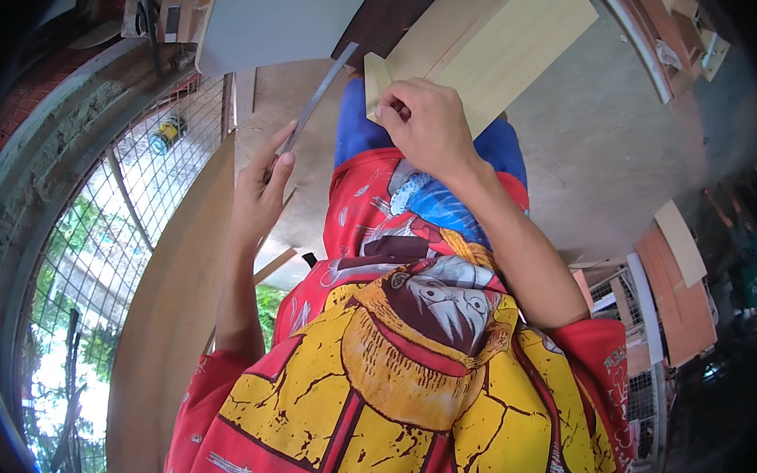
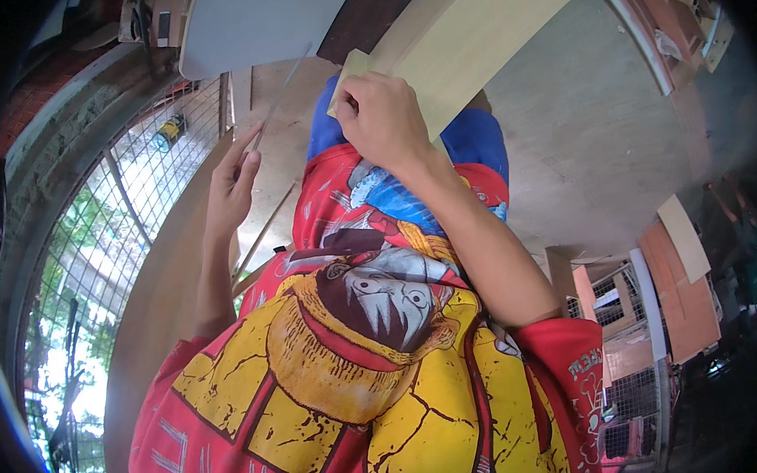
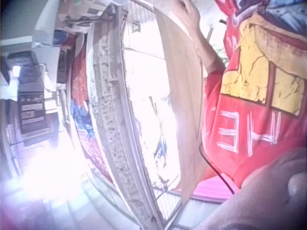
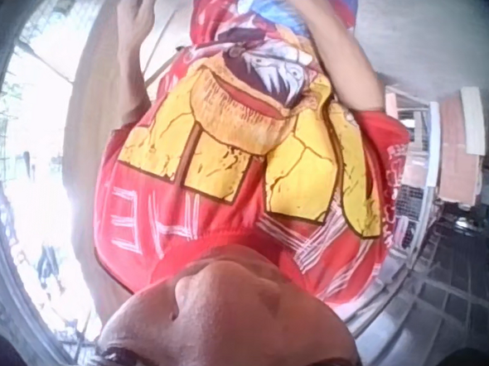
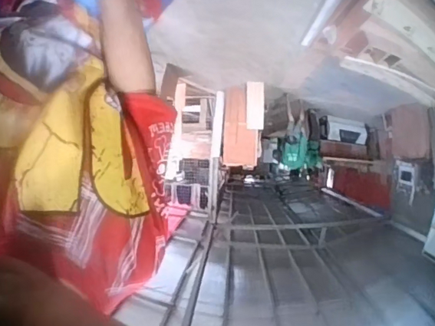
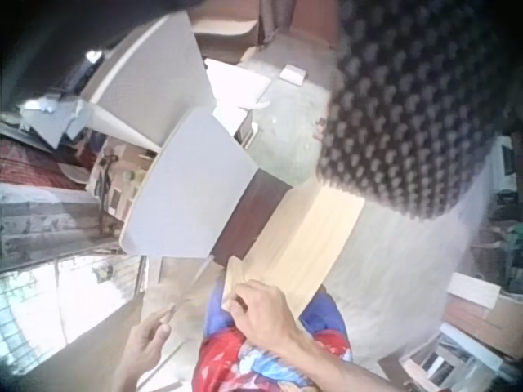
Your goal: The person measures and marks a wooden panel using a metal ruler and pencil, then hammers nails into the panel to attach it to a larger furniture piece. The person repeatedly checks alignment and adjusts the panel during assembly.
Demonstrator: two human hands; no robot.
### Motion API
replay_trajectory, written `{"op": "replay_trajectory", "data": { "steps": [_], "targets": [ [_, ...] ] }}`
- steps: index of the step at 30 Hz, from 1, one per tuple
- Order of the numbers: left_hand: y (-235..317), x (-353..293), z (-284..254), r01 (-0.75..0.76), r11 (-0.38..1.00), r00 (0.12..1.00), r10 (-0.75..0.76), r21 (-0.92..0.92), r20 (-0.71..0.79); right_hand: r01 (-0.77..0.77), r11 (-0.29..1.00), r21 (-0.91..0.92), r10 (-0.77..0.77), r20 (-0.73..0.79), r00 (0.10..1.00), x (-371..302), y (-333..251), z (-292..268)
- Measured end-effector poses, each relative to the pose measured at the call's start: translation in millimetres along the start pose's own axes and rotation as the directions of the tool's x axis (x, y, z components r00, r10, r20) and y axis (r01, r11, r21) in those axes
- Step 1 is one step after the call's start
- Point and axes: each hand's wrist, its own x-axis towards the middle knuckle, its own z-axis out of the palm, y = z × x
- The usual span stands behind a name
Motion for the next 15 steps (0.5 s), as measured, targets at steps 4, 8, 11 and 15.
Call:
{"op": "replay_trajectory", "data": {
  "steps": [4,8,11,15],
  "targets": [
    [-1,21,9,-0.135,0.991,0.988,0.137,0.024,-0.075,-0.141,0.979,0.15,0.127,0.101,0.987,25,-11,-9],
    [-4,33,2,-0.182,0.981,0.978,0.188,0.065,-0.09,-0.191,0.976,0.105,0.205,-0.144,0.968,50,-7,-36],
    [-5,53,9,-0.234,0.968,0.959,0.246,0.095,-0.138,-0.248,0.968,-0.03,0.242,-0.138,0.96,59,-26,-74],
    [30,77,20,-0.204,0.965,0.979,0.206,0.163,0.006,0.124,0.909,-0.398,-0.248,-0.278,0.928,47,14,-73]
  ]
}}
